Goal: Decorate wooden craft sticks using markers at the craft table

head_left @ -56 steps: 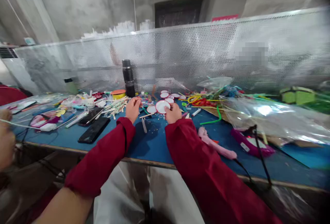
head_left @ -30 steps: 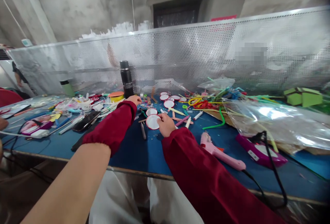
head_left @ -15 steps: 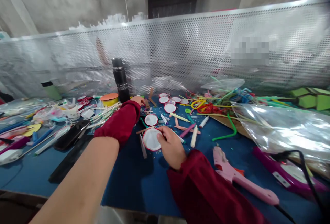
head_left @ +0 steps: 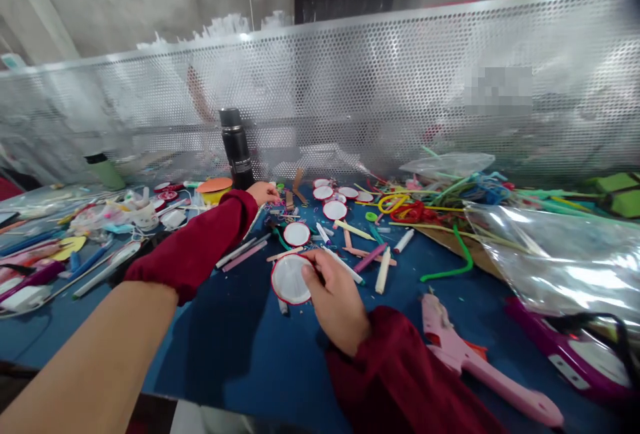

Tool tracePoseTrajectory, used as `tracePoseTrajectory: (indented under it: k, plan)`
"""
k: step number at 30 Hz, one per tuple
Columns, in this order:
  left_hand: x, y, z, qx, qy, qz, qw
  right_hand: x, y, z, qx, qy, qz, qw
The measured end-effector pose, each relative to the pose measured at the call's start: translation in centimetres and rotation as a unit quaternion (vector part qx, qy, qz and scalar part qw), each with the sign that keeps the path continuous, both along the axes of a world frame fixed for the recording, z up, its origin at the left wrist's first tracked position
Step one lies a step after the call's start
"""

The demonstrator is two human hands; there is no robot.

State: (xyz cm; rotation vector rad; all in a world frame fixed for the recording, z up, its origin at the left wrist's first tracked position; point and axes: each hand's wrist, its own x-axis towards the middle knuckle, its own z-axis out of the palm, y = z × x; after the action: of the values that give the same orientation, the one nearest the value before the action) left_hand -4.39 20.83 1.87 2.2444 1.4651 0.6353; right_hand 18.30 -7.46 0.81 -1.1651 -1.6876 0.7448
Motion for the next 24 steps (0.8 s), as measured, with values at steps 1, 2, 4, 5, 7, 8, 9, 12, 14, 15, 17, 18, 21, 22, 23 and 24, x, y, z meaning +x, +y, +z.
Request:
tracePoseTrajectory:
  k: [1,2,4,5,7,8,9,12,14,15,17,18,21,22,23,24]
  plan:
    - [0.0,-1.0,0.1,-0.006,-0.015,0.001,1.000,0.0,-0.3,0.2,0.002,-0.005,0.005,1.000]
    - [0.0,-2.0,0.2,-0.009,-0.031,0.006,0.999,0.0,-0.6,0.3,0.005,-0.012,0.009,1.000]
    - [0.2,-3.9,0.3,-0.009,-0.065,0.019,0.998,0.0,-1.3,0.6,0.014,-0.020,0.021,0.999]
    - [0.3,-4.8,0.3,-0.009,-0.081,0.026,0.996,-0.1,-1.8,0.8,0.022,-0.023,0.029,0.999]
    - [0.5,-6.4,0.3,-0.009,-0.113,0.042,0.993,-0.3,-2.7,1.0,0.017,-0.032,0.046,0.998]
    - [0.6,-7.1,0.2,-0.009,-0.129,0.052,0.990,-0.5,-3.1,1.0,0.011,-0.044,0.051,0.998]
    - [0.7,-7.8,0.2,-0.010,-0.143,0.062,0.988,-0.7,-3.5,1.0,0.004,-0.056,0.058,0.997]
    - [0.9,-9.6,0.1,-0.012,-0.176,0.091,0.980,-0.9,-4.1,0.9,-0.001,-0.084,0.072,0.994]
    - [1.0,-10.6,0.0,-0.011,-0.191,0.105,0.976,-0.9,-4.0,0.8,-0.002,-0.091,0.072,0.993]
    - [1.1,-11.0,0.0,-0.010,-0.195,0.109,0.975,-0.9,-3.8,0.7,-0.002,-0.090,0.070,0.993]
    - [1.3,-11.9,0.0,-0.011,-0.194,0.108,0.975,-0.8,-3.4,0.6,0.003,-0.084,0.065,0.994]
    - [1.3,-12.2,-0.1,-0.012,-0.189,0.104,0.976,-0.7,-3.1,0.5,0.007,-0.082,0.060,0.995]
    - [1.5,-12.6,0.1,-0.012,-0.165,0.085,0.983,-0.6,-2.1,0.3,0.019,-0.071,0.044,0.996]
    - [1.4,-12.5,0.2,-0.009,-0.155,0.078,0.985,-0.5,-1.8,0.2,0.024,-0.068,0.041,0.997]
    - [1.4,-12.3,0.3,-0.006,-0.144,0.071,0.987,-0.5,-1.4,0.1,0.029,-0.064,0.031,0.997]
    - [1.4,-12.0,0.4,-0.002,-0.134,0.065,0.989,-0.4,-1.0,0.0,0.031,-0.057,0.019,0.998]
